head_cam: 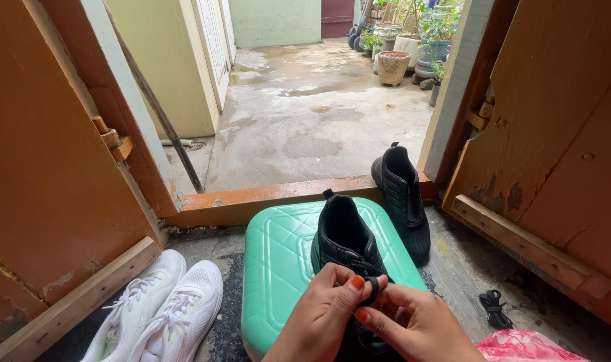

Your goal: The person removes the laces from a black shoe, then threads and ties the laces back through the eyelets. The shoe is placed on a green plastic stool during the process.

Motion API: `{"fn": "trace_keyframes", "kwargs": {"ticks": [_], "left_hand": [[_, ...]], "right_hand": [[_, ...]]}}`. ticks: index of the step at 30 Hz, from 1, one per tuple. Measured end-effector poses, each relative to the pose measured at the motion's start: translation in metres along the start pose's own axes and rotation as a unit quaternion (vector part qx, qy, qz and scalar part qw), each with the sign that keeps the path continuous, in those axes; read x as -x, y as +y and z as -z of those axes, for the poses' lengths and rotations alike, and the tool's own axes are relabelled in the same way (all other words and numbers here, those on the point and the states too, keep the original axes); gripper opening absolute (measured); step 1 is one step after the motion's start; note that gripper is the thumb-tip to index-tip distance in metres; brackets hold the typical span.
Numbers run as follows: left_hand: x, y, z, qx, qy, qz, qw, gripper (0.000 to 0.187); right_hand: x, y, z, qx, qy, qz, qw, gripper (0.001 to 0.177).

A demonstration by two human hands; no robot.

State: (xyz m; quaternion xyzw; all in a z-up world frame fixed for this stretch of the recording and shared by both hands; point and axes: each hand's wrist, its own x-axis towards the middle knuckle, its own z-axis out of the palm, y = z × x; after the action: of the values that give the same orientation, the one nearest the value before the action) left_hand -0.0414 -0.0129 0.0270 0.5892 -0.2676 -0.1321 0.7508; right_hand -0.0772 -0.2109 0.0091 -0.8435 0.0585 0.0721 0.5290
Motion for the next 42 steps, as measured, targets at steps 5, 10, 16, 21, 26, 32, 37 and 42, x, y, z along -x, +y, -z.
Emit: {"fn": "trace_keyframes", "kwargs": {"ticks": [5,10,16,21,26,32,37,42], "left_hand": [[0.008,0.021,-0.008,-0.402,0.049,0.032,0.914,0.043],[0.003,0.031,-0.013,-0.512,0.204,-0.033,0.834,0.023],[-0.011,0.016,-0.019,-0.560,0.168,-0.220,0.781,0.021],[-0.014,0.010,-0.016,-0.560,0.187,-0.191,0.784,0.010],[-0.018,-0.005,-0.009,-0.339,0.252,-0.029,0.906,0.026],[-0.021,-0.034,0.018,-0.147,0.171,-0.066,0.972,0.046],[0.000,-0.028,0.069,0.270,0.302,-0.061,0.912,0.034],[0.040,-0.014,0.144,0.210,0.577,0.006,0.790,0.061]], "right_hand": [[-0.002,0.003,-0.005,-0.070,0.028,0.098,0.992,0.029],[0.002,0.010,-0.001,0.045,0.012,0.104,0.993,0.020],[0.006,0.010,0.001,0.139,-0.035,0.147,0.979,0.019],[0.003,0.015,0.002,0.126,-0.040,0.185,0.974,0.020],[0.000,0.017,0.000,0.122,-0.046,0.149,0.980,0.023],[0.000,0.013,0.000,0.128,-0.048,0.110,0.984,0.024],[0.001,0.008,0.001,0.120,-0.048,0.126,0.984,0.024],[0.001,0.009,0.001,0.107,-0.052,0.094,0.988,0.024]]}}
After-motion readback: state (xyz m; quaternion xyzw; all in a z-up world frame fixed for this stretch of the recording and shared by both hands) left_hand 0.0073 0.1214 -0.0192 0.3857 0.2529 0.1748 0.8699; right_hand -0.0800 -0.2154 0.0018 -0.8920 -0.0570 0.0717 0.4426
